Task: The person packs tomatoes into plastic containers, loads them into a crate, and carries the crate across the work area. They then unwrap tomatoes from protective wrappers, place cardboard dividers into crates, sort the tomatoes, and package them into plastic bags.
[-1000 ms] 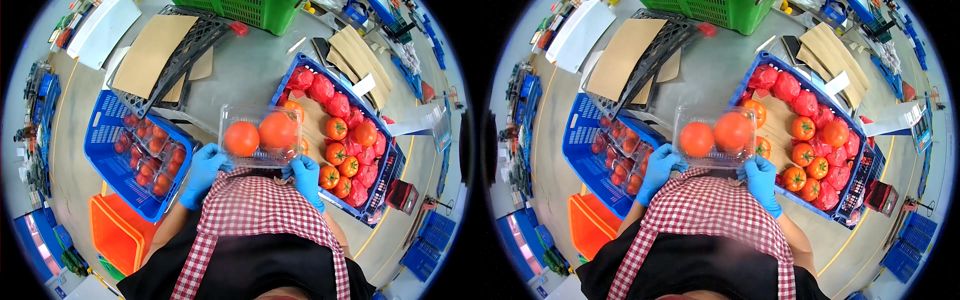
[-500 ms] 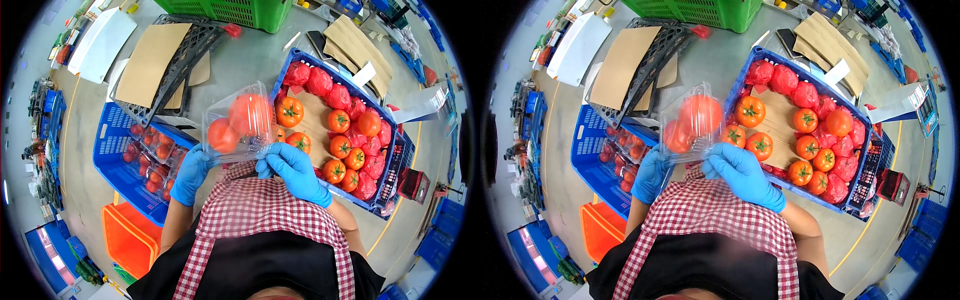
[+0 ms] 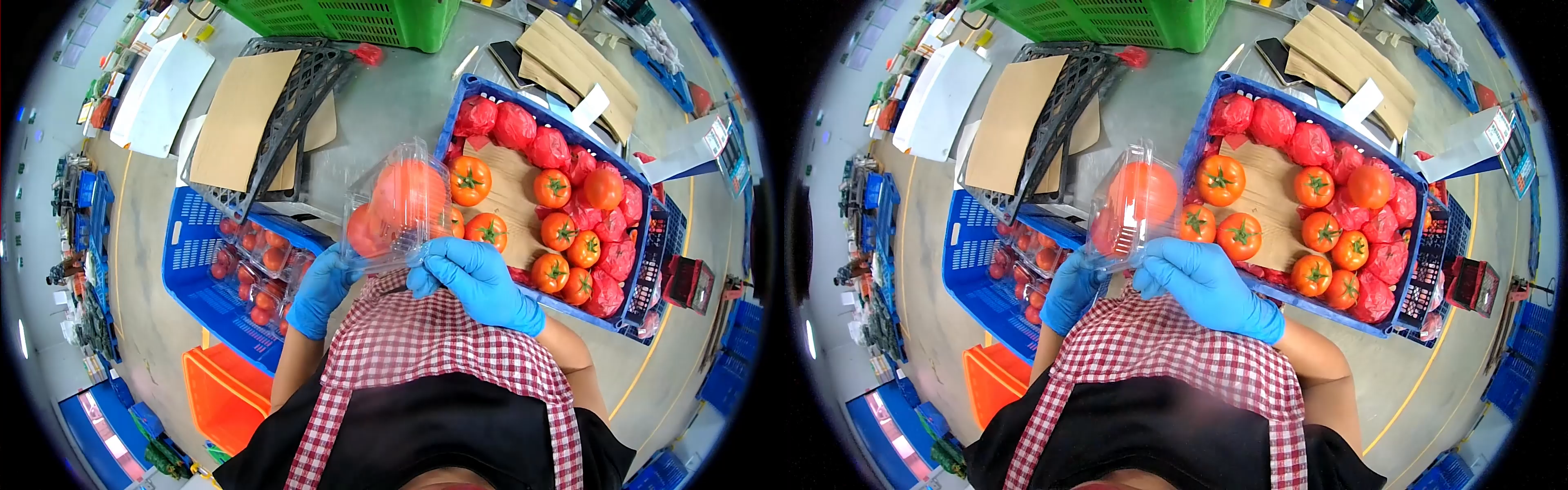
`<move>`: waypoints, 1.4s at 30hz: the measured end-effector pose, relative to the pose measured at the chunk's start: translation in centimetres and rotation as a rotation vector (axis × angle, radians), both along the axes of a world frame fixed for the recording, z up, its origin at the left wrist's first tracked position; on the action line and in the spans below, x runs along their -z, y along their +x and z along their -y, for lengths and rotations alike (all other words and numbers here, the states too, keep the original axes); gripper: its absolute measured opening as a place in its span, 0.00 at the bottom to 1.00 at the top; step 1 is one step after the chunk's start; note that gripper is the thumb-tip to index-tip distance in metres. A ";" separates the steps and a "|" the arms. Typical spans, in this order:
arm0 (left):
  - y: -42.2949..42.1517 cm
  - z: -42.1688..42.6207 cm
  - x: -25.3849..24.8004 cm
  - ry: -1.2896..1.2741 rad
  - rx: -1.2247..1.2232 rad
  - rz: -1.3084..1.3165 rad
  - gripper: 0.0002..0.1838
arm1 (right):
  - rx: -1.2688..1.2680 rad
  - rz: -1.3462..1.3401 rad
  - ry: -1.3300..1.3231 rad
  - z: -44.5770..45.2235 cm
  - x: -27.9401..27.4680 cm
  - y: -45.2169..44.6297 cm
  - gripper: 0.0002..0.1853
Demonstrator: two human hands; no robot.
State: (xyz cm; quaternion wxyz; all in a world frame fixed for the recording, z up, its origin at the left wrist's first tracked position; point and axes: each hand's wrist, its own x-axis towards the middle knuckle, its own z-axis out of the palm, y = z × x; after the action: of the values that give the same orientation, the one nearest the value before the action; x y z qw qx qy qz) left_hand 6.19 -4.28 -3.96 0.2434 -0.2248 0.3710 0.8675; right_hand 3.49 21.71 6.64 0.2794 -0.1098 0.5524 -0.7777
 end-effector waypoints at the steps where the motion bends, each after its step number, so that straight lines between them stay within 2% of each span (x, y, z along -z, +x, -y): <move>1: 0.0 0.0 0.0 -0.004 0.006 0.008 0.22 | 0.001 0.000 -0.003 0.0 0.0 -0.1 0.11; 15: 0.3 -0.6 -1.1 -0.035 -0.004 0.050 0.23 | -0.036 0.046 -0.109 -0.1 0.4 0.0 0.10; 18: 0.5 -0.2 -0.7 0.047 0.058 -0.075 0.21 | -0.056 0.041 -0.106 -0.2 0.3 0.1 0.10; 21: 0.5 -0.6 -1.2 0.019 0.009 -0.009 0.24 | -0.093 0.048 -0.116 -0.3 -0.1 0.0 0.11; 33: 0.6 -0.8 -1.9 -0.102 -0.003 -0.025 0.23 | -0.131 0.160 -0.190 -0.1 0.0 0.1 0.10; 42: 0.8 -0.2 -1.1 -0.053 0.020 -0.035 0.23 | -0.141 0.171 -0.179 -0.1 -0.1 0.0 0.11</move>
State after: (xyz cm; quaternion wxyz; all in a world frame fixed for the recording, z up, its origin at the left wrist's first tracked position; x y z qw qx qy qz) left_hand 7.02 -4.10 -2.87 0.2394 -0.2121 0.4001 0.8589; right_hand 3.46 21.80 6.75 0.3683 -0.1061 0.4461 -0.8087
